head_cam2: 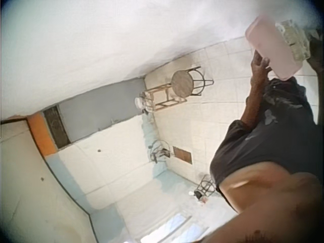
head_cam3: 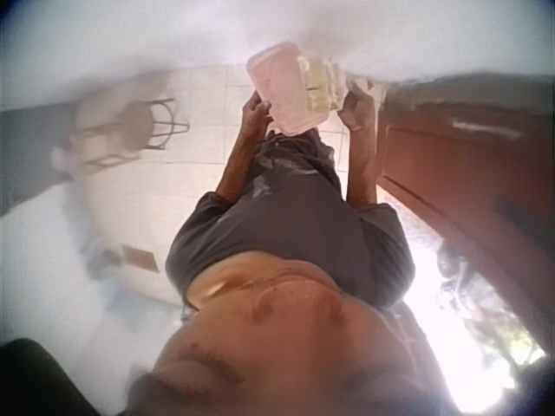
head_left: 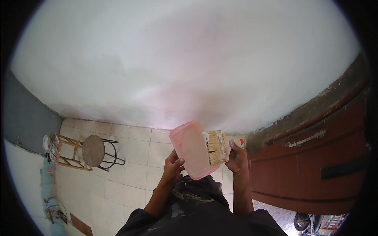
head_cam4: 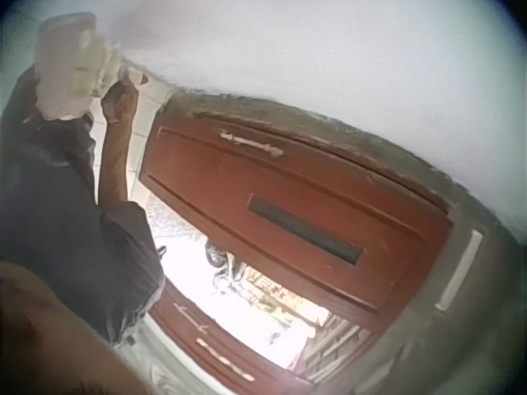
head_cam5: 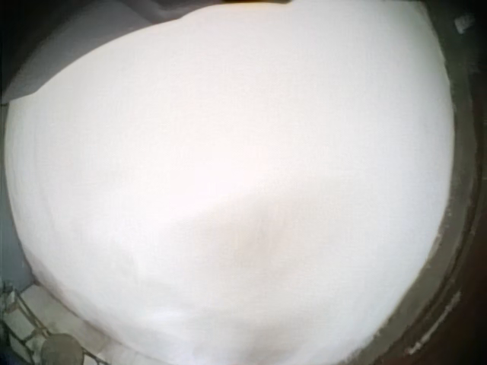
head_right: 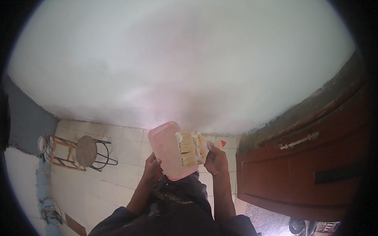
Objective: The person dips a paint brush into a pink tray of white paint and applies the paint to the upper wall and ceiling using rhythmic strokes.
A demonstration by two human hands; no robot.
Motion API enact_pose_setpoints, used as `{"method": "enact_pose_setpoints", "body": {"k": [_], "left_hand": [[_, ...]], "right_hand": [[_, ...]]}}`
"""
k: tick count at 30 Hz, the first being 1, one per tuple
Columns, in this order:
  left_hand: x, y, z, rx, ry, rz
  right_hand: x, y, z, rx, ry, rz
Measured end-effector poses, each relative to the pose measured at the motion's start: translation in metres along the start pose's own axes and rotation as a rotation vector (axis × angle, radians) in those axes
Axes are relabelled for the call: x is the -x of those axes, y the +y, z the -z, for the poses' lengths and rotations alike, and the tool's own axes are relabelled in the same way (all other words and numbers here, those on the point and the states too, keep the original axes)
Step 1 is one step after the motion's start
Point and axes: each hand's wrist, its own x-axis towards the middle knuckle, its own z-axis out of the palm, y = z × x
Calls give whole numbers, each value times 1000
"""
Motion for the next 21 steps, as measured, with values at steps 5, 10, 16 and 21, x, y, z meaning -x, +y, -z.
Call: {"method": "enact_pose_setpoints", "body": {"k": [5, 10, 16, 21], "left_hand": [[0, 14, 16, 17, -1, 23], [0, 35, 20, 17, 16, 81], [-16, 54, 16, 55, 83, 136], [-25, 56, 16, 64, 86, 82]], "right_hand": [[-1, 14, -28, 66, -124, 6], [-6, 30, -49, 7, -277, 23], [-50, -13, -32, 244, -177, 482], [-37, -68, -184, 628, 153, 1260]]}}
